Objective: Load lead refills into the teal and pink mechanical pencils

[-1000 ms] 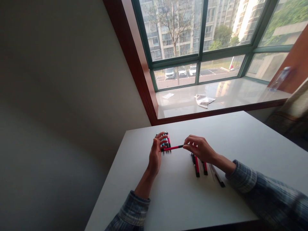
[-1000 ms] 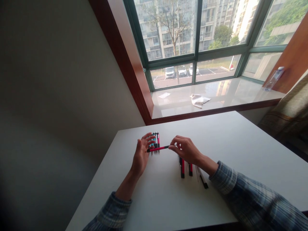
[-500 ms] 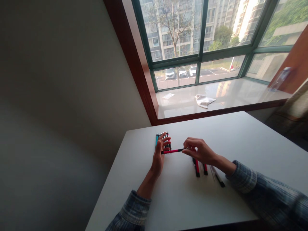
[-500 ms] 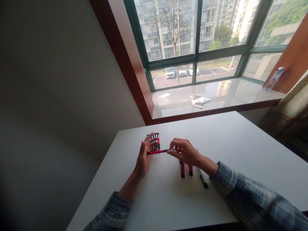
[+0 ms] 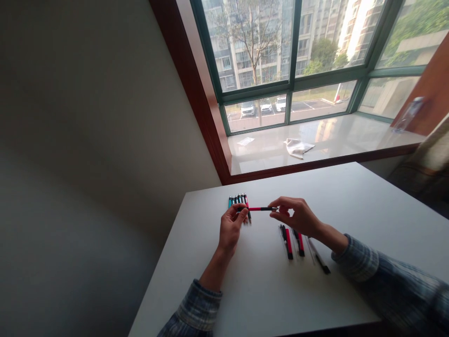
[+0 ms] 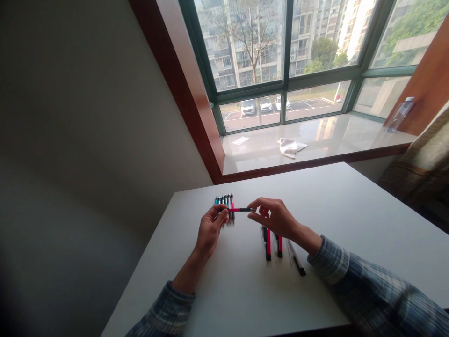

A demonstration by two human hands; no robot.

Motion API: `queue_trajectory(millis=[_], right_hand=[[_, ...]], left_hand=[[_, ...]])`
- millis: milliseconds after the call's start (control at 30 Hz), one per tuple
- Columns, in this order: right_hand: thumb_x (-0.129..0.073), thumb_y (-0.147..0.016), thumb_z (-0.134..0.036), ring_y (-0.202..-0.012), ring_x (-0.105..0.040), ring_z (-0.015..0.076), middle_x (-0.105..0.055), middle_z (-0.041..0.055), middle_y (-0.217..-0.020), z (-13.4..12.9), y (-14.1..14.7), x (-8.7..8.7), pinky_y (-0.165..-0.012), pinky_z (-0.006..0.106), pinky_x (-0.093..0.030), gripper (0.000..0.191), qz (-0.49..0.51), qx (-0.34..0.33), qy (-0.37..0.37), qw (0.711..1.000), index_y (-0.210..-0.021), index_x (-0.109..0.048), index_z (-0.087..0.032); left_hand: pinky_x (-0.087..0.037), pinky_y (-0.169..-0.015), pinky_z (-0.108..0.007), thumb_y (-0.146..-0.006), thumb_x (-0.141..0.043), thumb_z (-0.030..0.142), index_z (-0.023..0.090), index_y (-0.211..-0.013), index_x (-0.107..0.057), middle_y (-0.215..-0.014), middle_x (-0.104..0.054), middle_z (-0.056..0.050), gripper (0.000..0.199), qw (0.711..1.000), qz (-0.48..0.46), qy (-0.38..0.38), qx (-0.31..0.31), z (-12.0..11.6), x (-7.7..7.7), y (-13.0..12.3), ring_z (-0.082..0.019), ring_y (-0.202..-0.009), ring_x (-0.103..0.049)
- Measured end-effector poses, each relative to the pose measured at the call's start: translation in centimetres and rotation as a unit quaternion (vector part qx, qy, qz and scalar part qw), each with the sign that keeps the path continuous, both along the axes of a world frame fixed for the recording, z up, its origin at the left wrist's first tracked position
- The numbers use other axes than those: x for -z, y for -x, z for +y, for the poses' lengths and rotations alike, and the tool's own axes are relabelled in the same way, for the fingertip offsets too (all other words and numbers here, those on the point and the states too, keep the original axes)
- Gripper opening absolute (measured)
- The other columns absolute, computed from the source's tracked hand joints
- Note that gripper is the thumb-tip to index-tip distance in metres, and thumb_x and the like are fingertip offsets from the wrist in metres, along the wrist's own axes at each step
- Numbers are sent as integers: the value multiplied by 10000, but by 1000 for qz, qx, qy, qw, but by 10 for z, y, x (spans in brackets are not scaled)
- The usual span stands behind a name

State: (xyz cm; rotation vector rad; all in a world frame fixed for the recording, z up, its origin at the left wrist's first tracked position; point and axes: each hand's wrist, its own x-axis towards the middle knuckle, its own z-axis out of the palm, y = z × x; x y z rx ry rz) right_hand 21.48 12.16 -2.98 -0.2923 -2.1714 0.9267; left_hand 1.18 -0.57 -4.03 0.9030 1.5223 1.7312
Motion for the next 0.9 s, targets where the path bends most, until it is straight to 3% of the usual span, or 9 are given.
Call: queue_trajectory(millis=[167, 267, 400, 467, 567, 700, 900], right_hand=[[-694, -947, -410, -886, -734, 206, -776, 90, -1029, -2, -4, -14, -803, 354, -625, 331, 16, -98, 163, 982, -1201, -740, -203], [-734, -915, -421, -858, -737, 203, -781, 95, -969, 1, -4, -20, -757, 330, -624, 345, 8, -170, 254, 952, -1151, -767, -171], [-768, -882, -428, -844, -730, 194, -775, 94, -944, 6, -5, -19, -737, 318, -624, 356, 17, -177, 294, 939, -1107, -772, -152], [-782, -864, -429, -880, -734, 203, -772, 98, -993, 9, -5, -16, -768, 341, -637, 354, 19, -156, 276, 948, -1094, -769, -160], [-788, -851, -441, -903, -745, 217, -775, 84, -1030, 12, -5, -8, -820, 392, -648, 348, -16, -110, 188, 976, -1083, -770, -183], [-717, -902, -480, -839, -751, 205, -782, 58, -981, 7, 2, -1, -767, 369, -643, 333, -87, -93, 77, 989, -1078, -767, -201], [-686, -950, -357, -802, -729, 180, -775, 53, -965, -1, 31, -9, -695, 280, -567, 217, -205, -119, -76, 969, -1091, -746, -204]], left_hand=[[-509, -748, -279, -749, -853, 410, 180, -982, -720, -826, -651, -6, 353, 999, -48, -4, 20, -1, -1, 0, -128, -739, -600], [-515, -763, -284, -762, -846, 418, 185, -1045, -714, -853, -653, -13, 390, 997, -58, -8, 44, -1, -3, -1, -134, -761, -612], [-517, -781, -285, -793, -820, 440, 246, -1302, -616, -1071, -678, -51, 581, 1000, -6, -4, 8, -2, -6, 5, -165, -890, -642], [-513, -801, -283, -806, -799, 469, 239, -1301, -612, -1117, -668, -67, 577, 998, 23, 0, -58, -3, -6, 10, -181, -956, -640], [-505, -808, -287, -824, -758, 521, 206, -1180, -661, -1075, -665, -70, 486, 990, 53, 9, -128, -4, -2, 18, -183, -948, -629], [-508, -806, -302, -814, -748, 550, 196, -1094, -683, -1040, -689, -76, 455, 986, 84, 8, -141, -5, 1, 21, -197, -945, -637], [-527, -800, -311, -818, -747, 545, 188, -1060, -686, -997, -702, -75, 435, 984, 115, -12, -139, -10, -3, 22, -204, -921, -650]])
